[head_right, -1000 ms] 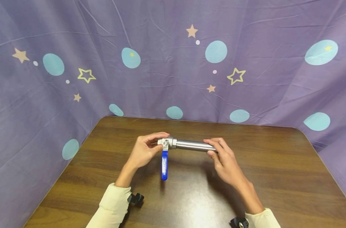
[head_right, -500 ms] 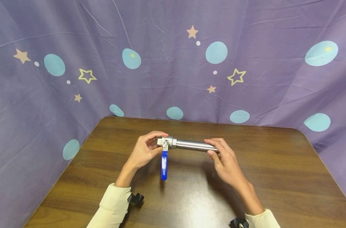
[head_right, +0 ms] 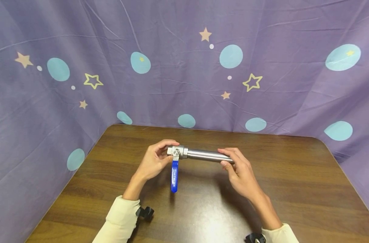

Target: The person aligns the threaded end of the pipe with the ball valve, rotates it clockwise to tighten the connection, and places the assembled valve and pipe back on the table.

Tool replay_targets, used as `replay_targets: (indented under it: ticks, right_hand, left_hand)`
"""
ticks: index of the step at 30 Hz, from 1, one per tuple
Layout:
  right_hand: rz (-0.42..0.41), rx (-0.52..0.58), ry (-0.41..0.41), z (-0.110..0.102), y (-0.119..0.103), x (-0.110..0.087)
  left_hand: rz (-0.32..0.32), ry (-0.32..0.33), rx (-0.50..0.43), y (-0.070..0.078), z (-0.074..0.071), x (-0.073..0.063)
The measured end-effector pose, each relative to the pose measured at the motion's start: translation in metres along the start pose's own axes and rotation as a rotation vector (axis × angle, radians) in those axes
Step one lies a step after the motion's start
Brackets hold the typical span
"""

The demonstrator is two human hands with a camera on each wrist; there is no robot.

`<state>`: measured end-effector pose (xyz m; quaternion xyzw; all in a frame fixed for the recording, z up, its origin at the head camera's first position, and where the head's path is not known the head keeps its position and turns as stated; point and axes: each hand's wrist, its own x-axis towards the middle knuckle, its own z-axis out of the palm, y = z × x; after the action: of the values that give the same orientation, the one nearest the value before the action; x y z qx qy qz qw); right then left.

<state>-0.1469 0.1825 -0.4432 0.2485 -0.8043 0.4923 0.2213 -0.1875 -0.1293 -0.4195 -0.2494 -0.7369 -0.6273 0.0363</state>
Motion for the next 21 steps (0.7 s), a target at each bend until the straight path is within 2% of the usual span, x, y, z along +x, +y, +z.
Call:
replay_targets:
  ticks: [13, 21]
  right_hand:
    - [-0.012, 0.017, -0.003, 0.0008, -0.0024, -0.0007]
    - [-0.018, 0.003, 0.025, 0.0012, -0.0022, 0.0000]
  left_hand:
    - [0.015, 0.025, -0.033, 0.0026, 0.0017, 0.0002]
    - [0.035, 0.026, -0.029, 0.0018, 0.0012, 0.0003]
